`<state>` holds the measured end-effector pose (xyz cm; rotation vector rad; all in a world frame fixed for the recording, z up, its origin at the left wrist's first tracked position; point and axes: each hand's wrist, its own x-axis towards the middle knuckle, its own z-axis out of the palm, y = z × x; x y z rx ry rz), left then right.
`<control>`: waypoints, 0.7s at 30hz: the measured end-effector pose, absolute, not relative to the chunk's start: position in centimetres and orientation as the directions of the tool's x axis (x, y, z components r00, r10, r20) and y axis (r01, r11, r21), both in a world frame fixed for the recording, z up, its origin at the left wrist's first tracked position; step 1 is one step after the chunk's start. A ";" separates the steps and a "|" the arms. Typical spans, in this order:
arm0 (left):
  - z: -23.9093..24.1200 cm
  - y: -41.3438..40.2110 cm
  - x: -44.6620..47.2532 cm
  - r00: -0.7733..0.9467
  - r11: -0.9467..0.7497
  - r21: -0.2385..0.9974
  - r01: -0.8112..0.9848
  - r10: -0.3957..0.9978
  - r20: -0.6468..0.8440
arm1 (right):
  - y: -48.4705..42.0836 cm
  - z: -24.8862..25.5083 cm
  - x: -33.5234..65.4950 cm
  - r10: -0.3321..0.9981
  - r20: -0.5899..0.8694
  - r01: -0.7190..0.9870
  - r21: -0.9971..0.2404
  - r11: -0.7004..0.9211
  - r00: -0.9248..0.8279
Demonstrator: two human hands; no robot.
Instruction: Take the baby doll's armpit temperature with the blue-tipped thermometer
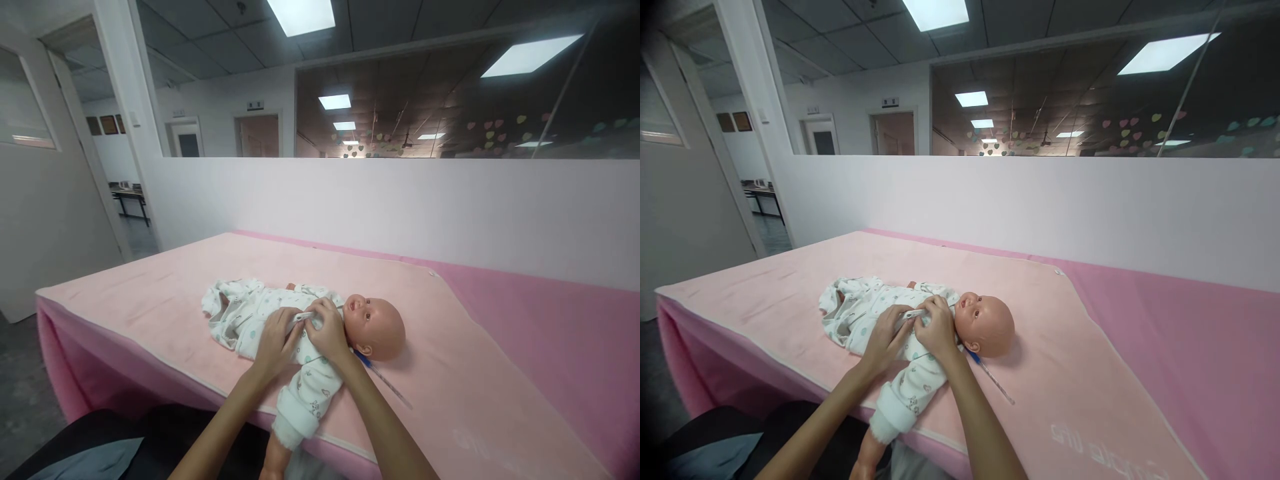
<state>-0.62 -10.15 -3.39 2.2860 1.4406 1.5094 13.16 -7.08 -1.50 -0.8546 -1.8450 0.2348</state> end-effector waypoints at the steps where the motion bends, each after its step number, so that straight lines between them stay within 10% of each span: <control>1: -3.4 -10.2 -0.6 0.090 -0.565 0.491 0.663 0.711 0.697 | -7.1 -1.5 13.2 0.649 0.734 0.439 -0.525 0.729 -0.201; 21: -3.8 -9.9 -0.6 0.106 -0.545 0.369 0.753 0.654 0.749 | -7.1 -1.5 13.1 0.638 0.756 0.449 -0.524 0.724 -0.146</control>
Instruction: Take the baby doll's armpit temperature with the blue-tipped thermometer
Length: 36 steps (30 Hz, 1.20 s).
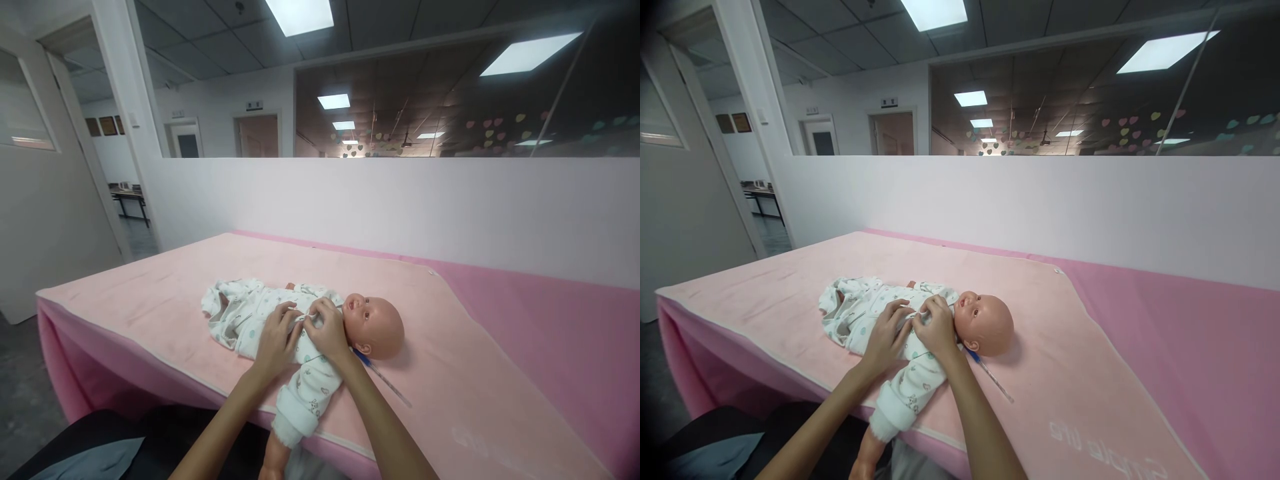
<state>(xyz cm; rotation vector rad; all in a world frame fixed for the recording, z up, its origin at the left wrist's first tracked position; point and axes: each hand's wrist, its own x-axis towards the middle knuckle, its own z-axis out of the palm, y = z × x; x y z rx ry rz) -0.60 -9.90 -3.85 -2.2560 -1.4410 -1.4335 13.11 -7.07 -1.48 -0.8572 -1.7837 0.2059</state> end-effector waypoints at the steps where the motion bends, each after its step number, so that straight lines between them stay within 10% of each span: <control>1: -3.9 -9.8 -0.6 0.110 -0.546 0.362 0.755 0.651 0.751 | -7.1 -1.5 13.1 0.637 0.757 0.446 -0.525 0.725 -0.145; 36: -3.7 -9.3 -1.3 0.070 -0.576 0.608 0.547 0.755 0.652 | -7.1 -1.6 13.1 0.652 0.741 0.457 -0.529 0.715 -0.161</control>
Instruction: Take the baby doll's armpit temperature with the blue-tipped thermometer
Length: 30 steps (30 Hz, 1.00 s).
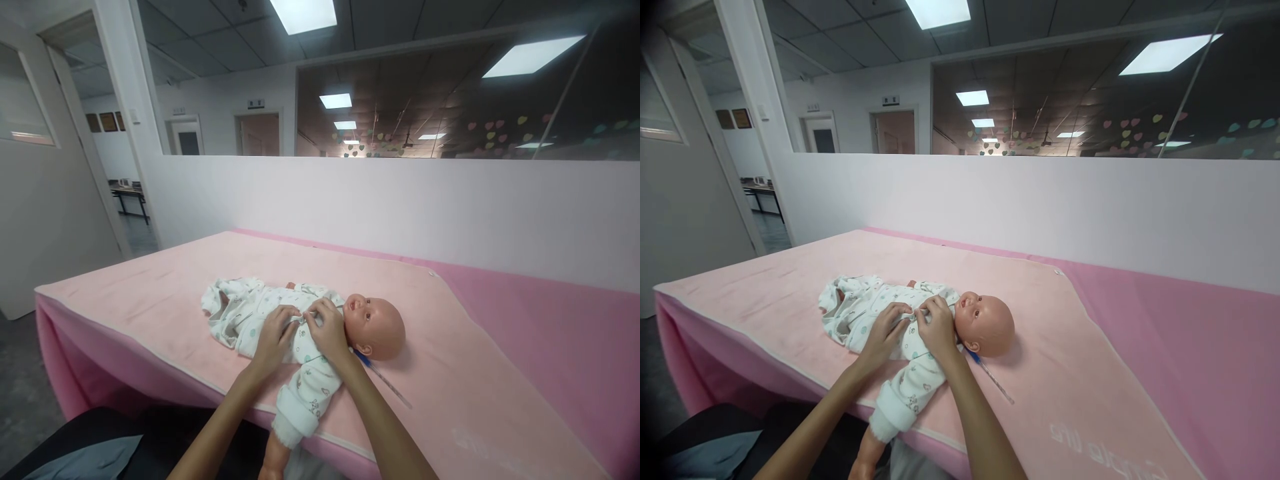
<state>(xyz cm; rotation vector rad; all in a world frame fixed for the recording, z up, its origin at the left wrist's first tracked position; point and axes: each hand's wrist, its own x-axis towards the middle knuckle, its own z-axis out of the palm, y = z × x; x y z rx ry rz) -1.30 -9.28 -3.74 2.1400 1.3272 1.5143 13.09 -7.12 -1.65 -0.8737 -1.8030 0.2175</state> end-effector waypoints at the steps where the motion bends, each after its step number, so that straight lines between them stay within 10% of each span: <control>1: -3.6 -9.4 -1.3 0.066 -0.578 0.620 0.531 0.757 0.650 | -7.2 -1.6 13.1 0.654 0.739 0.456 -0.533 0.713 -0.159; 11: -3.7 -10.1 -1.2 -0.018 -0.531 0.678 0.508 0.781 0.624 | -7.5 -1.5 13.0 0.641 0.750 0.433 -0.529 0.730 -0.164; 30: -3.4 -10.5 -1.6 0.028 -0.610 0.427 0.667 0.594 0.804 | -8.0 -1.0 13.2 0.621 0.721 0.488 -0.441 0.753 -0.307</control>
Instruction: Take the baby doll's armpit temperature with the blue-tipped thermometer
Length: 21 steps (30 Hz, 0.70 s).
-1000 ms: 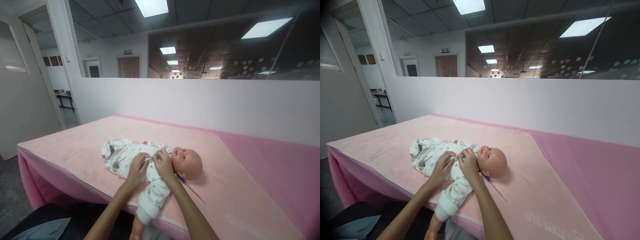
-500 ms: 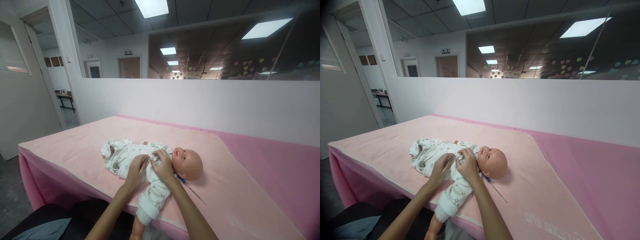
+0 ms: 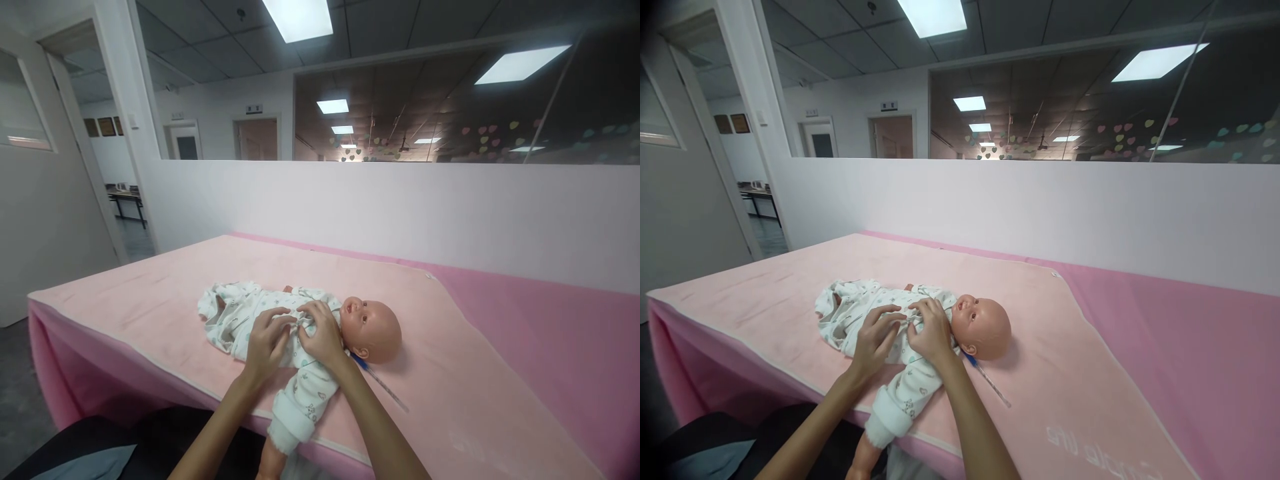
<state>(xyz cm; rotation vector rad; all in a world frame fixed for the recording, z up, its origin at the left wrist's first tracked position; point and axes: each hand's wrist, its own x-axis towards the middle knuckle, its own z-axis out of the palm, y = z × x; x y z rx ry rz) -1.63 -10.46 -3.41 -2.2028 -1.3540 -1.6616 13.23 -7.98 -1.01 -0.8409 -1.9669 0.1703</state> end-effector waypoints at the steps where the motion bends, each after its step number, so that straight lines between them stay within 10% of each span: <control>1: -3.4 -10.5 -1.8 0.040 -0.604 0.398 0.691 0.582 0.812 | -8.0 -1.0 13.2 0.621 0.722 0.485 -0.443 0.754 -0.306; 21: -4.1 -9.6 -2.0 0.067 -0.550 0.361 0.753 0.610 0.790 | -7.7 -1.2 13.2 0.629 0.713 0.490 -0.446 0.749 -0.310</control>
